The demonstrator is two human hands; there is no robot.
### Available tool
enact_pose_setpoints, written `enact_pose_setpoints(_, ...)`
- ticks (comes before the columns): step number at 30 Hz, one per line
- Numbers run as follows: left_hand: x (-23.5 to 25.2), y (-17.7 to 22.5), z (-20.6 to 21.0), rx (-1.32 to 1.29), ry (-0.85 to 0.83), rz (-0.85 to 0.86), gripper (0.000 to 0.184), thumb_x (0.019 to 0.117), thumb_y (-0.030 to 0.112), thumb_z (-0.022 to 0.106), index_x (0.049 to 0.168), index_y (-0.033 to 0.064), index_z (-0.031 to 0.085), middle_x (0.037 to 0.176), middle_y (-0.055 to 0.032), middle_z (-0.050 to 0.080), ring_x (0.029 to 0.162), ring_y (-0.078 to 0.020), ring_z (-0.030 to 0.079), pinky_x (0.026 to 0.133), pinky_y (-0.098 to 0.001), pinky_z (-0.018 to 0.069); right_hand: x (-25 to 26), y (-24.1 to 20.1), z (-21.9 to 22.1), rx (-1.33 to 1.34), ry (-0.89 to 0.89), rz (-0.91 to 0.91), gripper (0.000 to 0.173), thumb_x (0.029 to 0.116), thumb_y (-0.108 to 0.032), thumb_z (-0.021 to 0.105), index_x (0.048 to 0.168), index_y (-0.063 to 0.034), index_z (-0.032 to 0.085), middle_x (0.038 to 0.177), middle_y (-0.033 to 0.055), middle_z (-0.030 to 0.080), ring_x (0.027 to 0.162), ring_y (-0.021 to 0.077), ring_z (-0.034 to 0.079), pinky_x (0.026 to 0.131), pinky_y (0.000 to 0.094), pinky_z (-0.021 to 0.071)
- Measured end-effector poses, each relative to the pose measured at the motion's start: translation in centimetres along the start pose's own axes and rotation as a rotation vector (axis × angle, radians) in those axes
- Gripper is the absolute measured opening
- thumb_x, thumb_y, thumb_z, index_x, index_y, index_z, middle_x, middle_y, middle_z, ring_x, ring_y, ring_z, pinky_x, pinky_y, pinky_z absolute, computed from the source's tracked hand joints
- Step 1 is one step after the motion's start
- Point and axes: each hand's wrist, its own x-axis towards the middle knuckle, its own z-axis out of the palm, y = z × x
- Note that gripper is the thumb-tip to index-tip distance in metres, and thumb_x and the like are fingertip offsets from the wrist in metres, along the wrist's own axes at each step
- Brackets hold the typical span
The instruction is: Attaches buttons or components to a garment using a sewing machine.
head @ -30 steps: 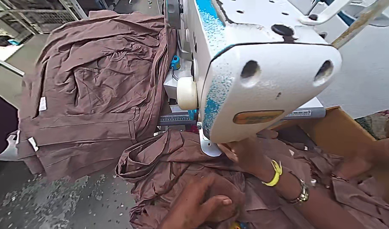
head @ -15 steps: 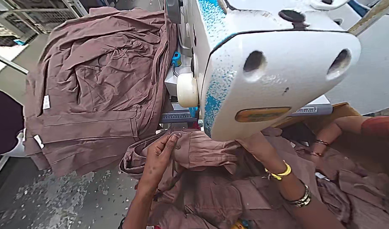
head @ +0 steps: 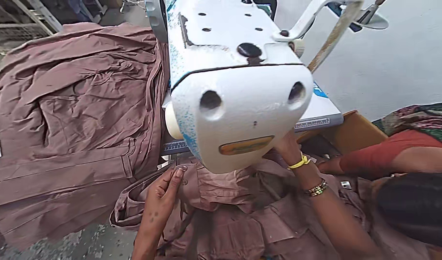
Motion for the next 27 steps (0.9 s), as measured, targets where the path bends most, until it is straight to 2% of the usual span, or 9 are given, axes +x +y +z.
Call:
enact_pose_setpoints(4,0.0,-0.1,-0.1,0.019,-0.001,0.015,0.026,0.1051,0.026,0.05,0.091,0.0141,0.069,0.071,0.0128,0.062,0.061,0.0048,0.057,0.058,-0.0117,0.0479,0.7,-0.2,0.9,-0.061,-0.135,-0.004,0.031,0.0974,-0.012,0.067,0.126,0.0014,0.069,0.116,0.0274,0.065,0.106,0.0478,0.063,0.081,0.0597,0.0499)
enact_pose_setpoints(8,-0.2,-0.5,-0.1,0.054,-0.017,0.023,0.027,0.1042,0.028,0.051,0.086,0.0146,0.066,0.068,0.0128,0.058,0.059,0.0051,0.054,0.055,-0.012,0.0449,0.2,-0.8,1.3,-0.018,-0.059,-0.056,0.021,0.0965,0.001,0.059,0.111,0.0016,0.074,0.106,0.0247,0.068,0.101,0.0448,0.065,0.08,0.0563,0.0521)
enact_pose_setpoints(13,-0.2,-0.4,0.0,0.051,-0.021,-0.024,0.026,0.1041,0.025,0.051,0.087,0.0146,0.067,0.068,0.0138,0.058,0.059,0.0061,0.054,0.056,-0.0117,0.045,0.2,1.2,1.6,0.231,0.018,0.023,0.024,0.0989,-0.017,0.064,0.108,0.002,0.074,0.111,0.0244,0.069,0.105,0.0423,0.067,0.089,0.0543,0.0539)
enact_pose_setpoints(15,0.0,-0.4,-0.1,0.042,-0.028,-0.027,0.026,0.1044,0.026,0.052,0.087,0.015,0.067,0.069,0.014,0.059,0.06,0.0063,0.054,0.057,-0.0114,0.0453,-0.4,0.9,0.0,0.317,0.033,0.118,0.022,0.0991,-0.015,0.064,0.107,0.0037,0.073,0.104,0.0219,0.071,0.095,0.0359,0.07,0.086,0.0514,0.056)
enact_pose_setpoints(18,0.4,-0.3,0.2,-0.029,-0.019,-0.062,0.023,0.1045,0.023,0.051,0.091,0.0146,0.068,0.072,0.0136,0.061,0.063,0.0055,0.057,0.06,-0.0125,0.0477,-1.3,-0.2,-1.9,0.341,0.121,0.143,0.017,0.0963,-0.012,0.066,0.102,0.0034,0.072,0.089,0.0163,0.071,0.071,0.0206,0.065,0.067,0.0375,0.0539)
enact_pose_setpoints(21,0.7,-0.1,1.0,-0.194,-0.099,0.037,0.017,0.1053,0.02,0.052,0.106,0.0139,0.068,0.089,0.0123,0.068,0.077,0.0036,0.063,0.072,-0.0147,0.0536,-1.1,-1.7,-3.1,0.445,0.093,0.149,0.015,0.0947,-0.013,0.068,0.101,-0.0003,0.073,0.087,0.0074,0.069,0.067,0.0044,0.057,0.065,0.0216,0.0488)
enact_pose_setpoints(23,-0.7,0.7,0.4,-0.15,-0.289,0.297,0.025,0.1056,0.036,0.053,0.098,0.0187,0.07,0.089,0.0126,0.069,0.082,0.0054,0.064,0.076,-0.0151,0.0541,-1.0,-3.4,-3.6,0.46,0.102,0.06,0.012,0.0927,-0.012,0.07,0.096,-0.0008,0.074,0.083,0.0059,0.07,0.067,0.0033,0.059,0.064,0.0199,0.0492)
enact_pose_setpoints(25,-2.8,3.2,-2.1,-0.138,-0.511,0.521,0.034,0.1084,0.04,0.047,0.089,0.0184,0.065,0.082,0.0076,0.065,0.079,0.0016,0.062,0.073,-0.0175,0.0526,-1.7,-5.4,-3.7,0.361,0.193,-0.194,0.014,0.0919,-0.014,0.069,0.086,-0.0016,0.072,0.08,0.0096,0.071,0.073,0.0142,0.068,0.067,0.0279,0.0567)
enact_pose_setpoints(27,-4.8,4.9,-6.1,-0.236,-0.395,0.524,0.027,0.1068,0.032,0.051,0.09,0.0219,0.069,0.081,0.0107,0.068,0.077,0.0022,0.064,0.073,-0.0169,0.0534,-3.1,-7.8,-3.5,0.259,0.229,-0.478,0.02,0.0992,-0.02,0.061,0.086,-0.0068,0.069,0.079,0.0097,0.07,0.078,0.0208,0.07,0.072,0.0324,0.0577)
